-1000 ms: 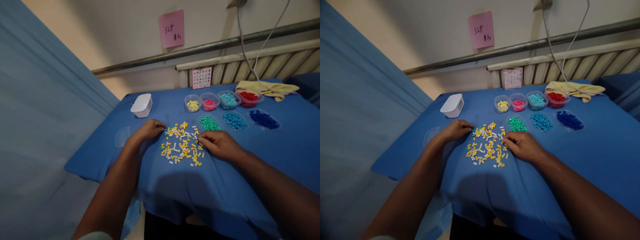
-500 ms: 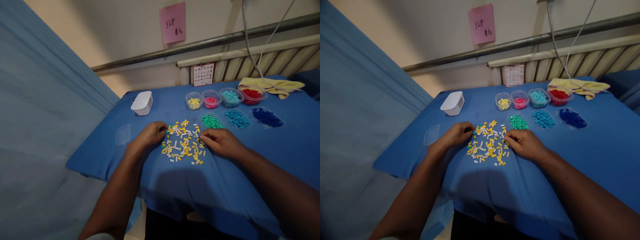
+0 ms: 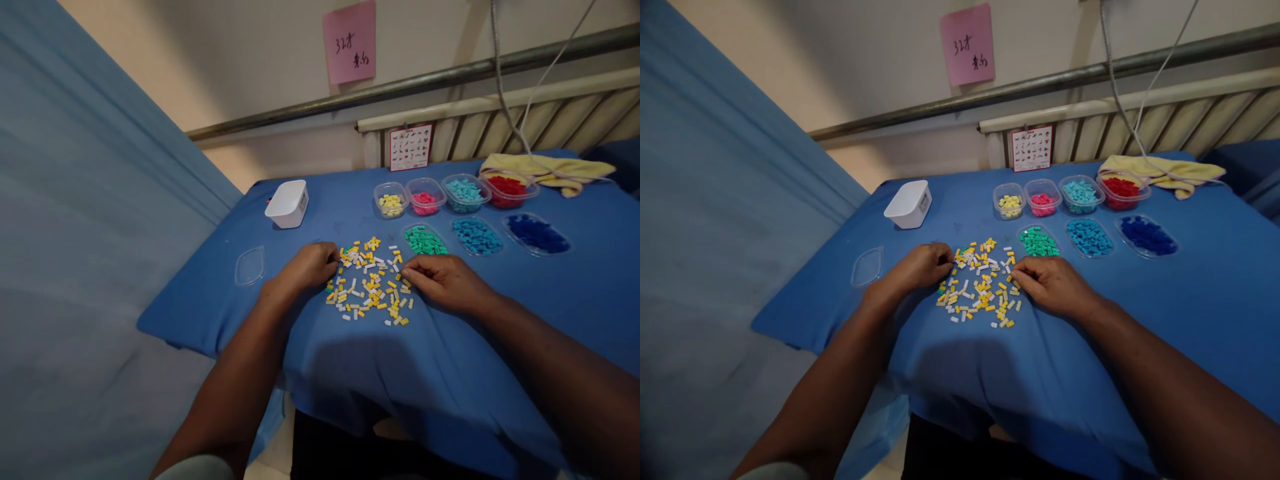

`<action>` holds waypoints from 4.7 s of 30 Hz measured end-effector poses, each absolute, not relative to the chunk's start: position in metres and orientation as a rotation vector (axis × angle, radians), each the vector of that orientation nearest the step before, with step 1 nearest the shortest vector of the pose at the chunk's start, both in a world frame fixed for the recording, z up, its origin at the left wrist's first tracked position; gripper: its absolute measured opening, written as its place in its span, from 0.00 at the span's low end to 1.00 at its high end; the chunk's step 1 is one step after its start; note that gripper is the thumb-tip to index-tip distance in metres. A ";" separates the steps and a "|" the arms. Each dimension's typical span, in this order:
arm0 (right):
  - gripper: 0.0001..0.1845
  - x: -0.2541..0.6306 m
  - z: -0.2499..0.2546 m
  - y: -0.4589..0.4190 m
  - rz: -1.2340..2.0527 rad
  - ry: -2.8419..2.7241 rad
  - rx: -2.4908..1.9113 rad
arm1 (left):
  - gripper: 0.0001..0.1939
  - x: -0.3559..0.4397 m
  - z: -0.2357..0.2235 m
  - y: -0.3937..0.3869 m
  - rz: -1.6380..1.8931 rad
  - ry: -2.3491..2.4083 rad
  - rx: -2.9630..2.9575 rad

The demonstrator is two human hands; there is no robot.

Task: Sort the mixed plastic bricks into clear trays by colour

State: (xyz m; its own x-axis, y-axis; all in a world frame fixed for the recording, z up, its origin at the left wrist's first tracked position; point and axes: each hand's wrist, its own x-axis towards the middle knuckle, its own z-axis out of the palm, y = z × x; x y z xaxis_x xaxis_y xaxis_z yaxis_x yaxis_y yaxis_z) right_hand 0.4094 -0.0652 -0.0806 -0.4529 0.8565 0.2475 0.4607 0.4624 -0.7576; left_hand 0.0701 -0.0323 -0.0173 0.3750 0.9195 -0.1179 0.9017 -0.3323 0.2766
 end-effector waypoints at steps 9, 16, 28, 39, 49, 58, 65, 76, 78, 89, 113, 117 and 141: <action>0.14 0.410 -0.084 -0.064 0.823 -2.099 -1.112 | 0.14 0.050 0.001 -0.094 0.114 1.278 2.326; 0.14 0.410 -0.084 -0.064 0.805 -2.104 -1.099 | 0.09 0.046 -0.006 -0.096 0.032 1.477 2.289; 0.12 0.407 -0.084 -0.062 0.767 -2.127 -1.092 | 0.14 0.063 0.004 -0.075 0.006 1.694 2.214; 0.11 0.405 -0.078 -0.060 0.755 -2.130 -1.055 | 0.14 0.202 -0.012 0.041 0.435 1.278 2.352; 0.11 0.405 -0.079 -0.059 0.763 -2.110 -1.038 | 0.17 0.231 -0.028 0.074 0.442 1.139 2.400; 0.12 0.406 -0.084 -0.061 0.773 -2.123 -1.086 | 0.15 0.111 -0.002 0.024 0.317 1.579 2.157; 0.12 0.407 -0.084 -0.062 0.791 -2.127 -1.120 | 0.20 0.084 -0.022 0.006 0.230 1.398 2.386; 0.13 0.409 -0.082 -0.064 0.773 -2.147 -1.141 | 0.14 0.089 -0.016 0.002 0.083 1.562 2.248; 0.13 0.409 -0.082 -0.064 0.766 -2.160 -1.144 | 0.16 0.088 -0.017 0.001 0.087 1.570 2.239; 0.13 0.410 -0.081 -0.065 0.768 -2.174 -1.149 | 0.20 0.064 -0.034 0.002 0.235 1.613 2.385; 0.12 0.406 -0.083 -0.063 0.671 -2.209 -1.118 | 0.12 0.098 -0.031 -0.004 0.603 1.480 2.301; 0.11 0.403 -0.080 -0.063 0.610 -2.231 -1.064 | 0.11 0.142 -0.025 0.004 0.537 1.286 2.393; 0.20 0.466 -0.057 -0.039 0.042 -1.845 -1.607 | 0.58 0.237 -0.022 0.005 -0.068 1.408 2.561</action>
